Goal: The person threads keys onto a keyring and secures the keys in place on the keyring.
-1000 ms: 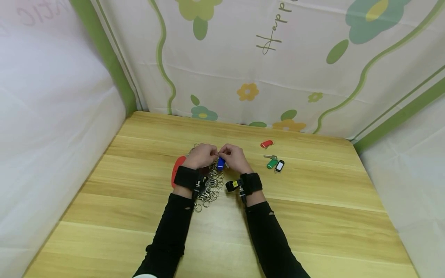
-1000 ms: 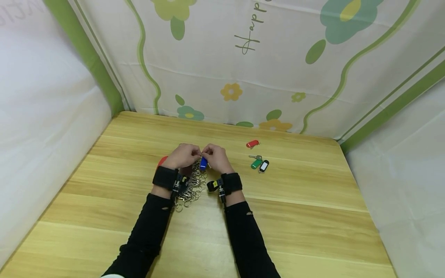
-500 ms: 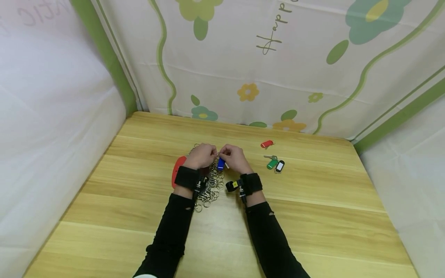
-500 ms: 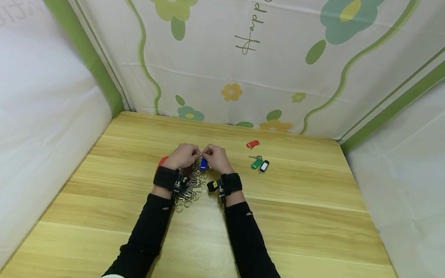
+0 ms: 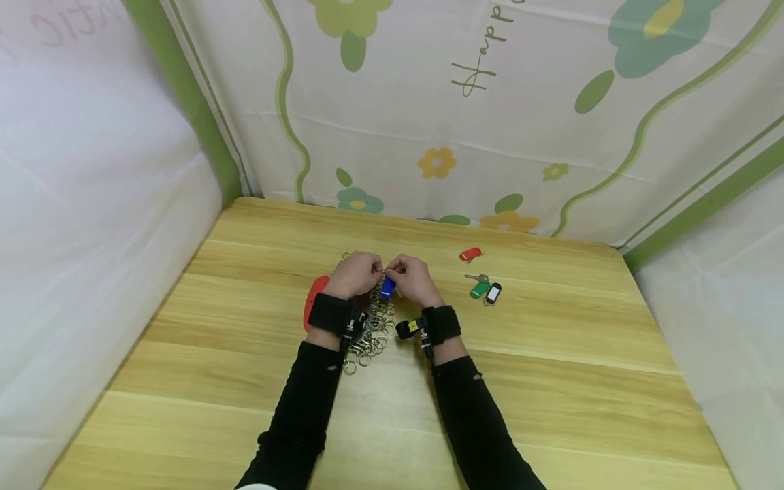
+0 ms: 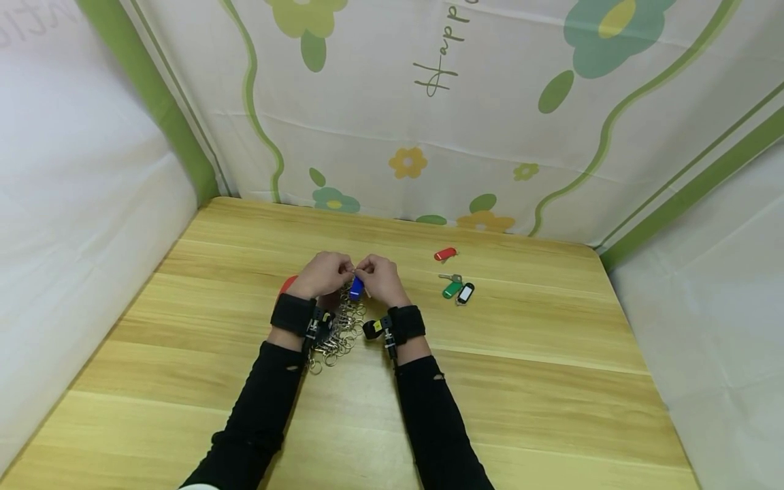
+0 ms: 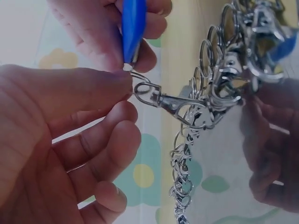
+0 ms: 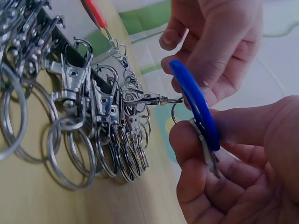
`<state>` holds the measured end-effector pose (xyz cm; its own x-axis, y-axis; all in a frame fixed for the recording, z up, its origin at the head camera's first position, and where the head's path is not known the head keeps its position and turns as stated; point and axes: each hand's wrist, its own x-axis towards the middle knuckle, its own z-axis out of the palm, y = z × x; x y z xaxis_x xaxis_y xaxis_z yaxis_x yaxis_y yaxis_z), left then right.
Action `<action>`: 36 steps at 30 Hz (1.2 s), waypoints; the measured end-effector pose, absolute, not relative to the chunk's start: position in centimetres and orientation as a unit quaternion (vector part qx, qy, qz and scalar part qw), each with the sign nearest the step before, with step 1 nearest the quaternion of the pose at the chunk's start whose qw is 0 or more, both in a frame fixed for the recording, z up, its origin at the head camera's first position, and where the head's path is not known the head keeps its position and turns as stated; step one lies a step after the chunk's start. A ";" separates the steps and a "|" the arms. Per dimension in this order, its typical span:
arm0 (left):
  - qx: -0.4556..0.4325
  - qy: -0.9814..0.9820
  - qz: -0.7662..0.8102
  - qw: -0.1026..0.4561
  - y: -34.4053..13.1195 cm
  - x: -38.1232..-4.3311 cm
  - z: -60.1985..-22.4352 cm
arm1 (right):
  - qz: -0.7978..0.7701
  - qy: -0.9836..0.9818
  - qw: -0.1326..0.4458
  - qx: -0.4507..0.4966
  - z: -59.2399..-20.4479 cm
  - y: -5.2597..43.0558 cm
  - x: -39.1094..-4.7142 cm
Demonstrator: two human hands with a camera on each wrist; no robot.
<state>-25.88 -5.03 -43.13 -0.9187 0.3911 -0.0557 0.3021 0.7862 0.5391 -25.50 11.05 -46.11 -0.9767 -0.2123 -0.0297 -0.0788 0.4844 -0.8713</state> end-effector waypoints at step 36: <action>0.195 0.947 0.247 0.068 -5.1 -25.7 -43.0 | -0.479 0.868 0.061 -0.114 -45.9 11.3 -25.5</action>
